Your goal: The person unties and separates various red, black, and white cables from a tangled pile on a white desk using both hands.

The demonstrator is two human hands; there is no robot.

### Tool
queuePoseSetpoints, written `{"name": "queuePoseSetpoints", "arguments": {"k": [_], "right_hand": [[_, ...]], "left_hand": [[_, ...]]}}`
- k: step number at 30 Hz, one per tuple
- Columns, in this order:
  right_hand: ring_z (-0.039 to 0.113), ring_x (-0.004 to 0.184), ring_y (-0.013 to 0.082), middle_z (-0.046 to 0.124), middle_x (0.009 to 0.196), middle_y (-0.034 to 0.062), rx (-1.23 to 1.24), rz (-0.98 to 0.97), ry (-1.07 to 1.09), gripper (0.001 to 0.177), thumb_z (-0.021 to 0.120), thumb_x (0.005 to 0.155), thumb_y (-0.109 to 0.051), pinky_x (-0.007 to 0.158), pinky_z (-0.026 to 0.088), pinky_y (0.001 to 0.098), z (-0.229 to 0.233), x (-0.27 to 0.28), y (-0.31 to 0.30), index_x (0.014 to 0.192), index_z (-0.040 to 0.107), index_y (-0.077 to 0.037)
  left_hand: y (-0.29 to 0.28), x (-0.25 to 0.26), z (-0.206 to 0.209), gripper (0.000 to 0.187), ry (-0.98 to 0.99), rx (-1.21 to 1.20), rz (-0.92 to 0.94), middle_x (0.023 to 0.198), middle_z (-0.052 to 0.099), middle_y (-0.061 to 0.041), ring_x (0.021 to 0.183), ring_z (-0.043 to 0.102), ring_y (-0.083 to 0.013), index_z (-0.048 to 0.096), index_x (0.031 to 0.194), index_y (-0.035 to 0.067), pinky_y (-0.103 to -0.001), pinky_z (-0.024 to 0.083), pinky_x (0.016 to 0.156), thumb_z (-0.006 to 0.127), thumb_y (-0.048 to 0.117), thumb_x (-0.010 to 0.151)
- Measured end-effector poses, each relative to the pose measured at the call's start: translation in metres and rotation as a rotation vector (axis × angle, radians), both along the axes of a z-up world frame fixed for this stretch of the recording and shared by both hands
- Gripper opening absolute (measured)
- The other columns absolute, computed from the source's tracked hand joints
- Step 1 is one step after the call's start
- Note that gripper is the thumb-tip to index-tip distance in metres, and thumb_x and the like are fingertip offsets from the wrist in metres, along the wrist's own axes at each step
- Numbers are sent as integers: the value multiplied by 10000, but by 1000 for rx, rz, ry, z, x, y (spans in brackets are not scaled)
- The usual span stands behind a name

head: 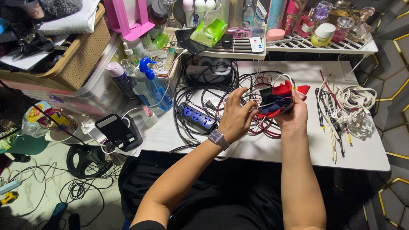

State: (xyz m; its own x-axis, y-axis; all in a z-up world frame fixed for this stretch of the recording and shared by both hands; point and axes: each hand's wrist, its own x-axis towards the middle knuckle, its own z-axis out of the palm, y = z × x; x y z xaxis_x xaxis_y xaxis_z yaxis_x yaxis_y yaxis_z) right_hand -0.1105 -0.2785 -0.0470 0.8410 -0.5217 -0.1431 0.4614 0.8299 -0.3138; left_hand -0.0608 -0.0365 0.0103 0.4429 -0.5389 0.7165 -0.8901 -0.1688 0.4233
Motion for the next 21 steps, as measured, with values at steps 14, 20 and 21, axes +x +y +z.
{"name": "queuePoseSetpoints", "arguments": {"k": [14,20,21], "right_hand": [[730,869,240,737,947,83,-1140,138,554,260,677,849,-209,807,576,390,70,-11,80,1077,694,-83],[700,871,315,737,893,108,-2320,419,1026,246,745,870,-299,777,534,461,41,5,156,1030,736,-113],[700,871,315,737,893,108,-2324,422,1017,246,745,870,-299,777,534,461,39,10,154,1030,736,-113]], "left_hand": [[28,100,-10,208,890,-147,-241,929,749,-55,827,711,-114,585,1109,70,-270,579,700,573,265,1038],[63,114,18,169,980,-298,-304,986,719,-59,839,676,-103,548,1133,87,-250,539,678,556,234,1050],[70,113,21,164,979,-303,-302,990,716,-58,831,664,-93,545,1134,89,-239,524,675,550,229,1050]]}}
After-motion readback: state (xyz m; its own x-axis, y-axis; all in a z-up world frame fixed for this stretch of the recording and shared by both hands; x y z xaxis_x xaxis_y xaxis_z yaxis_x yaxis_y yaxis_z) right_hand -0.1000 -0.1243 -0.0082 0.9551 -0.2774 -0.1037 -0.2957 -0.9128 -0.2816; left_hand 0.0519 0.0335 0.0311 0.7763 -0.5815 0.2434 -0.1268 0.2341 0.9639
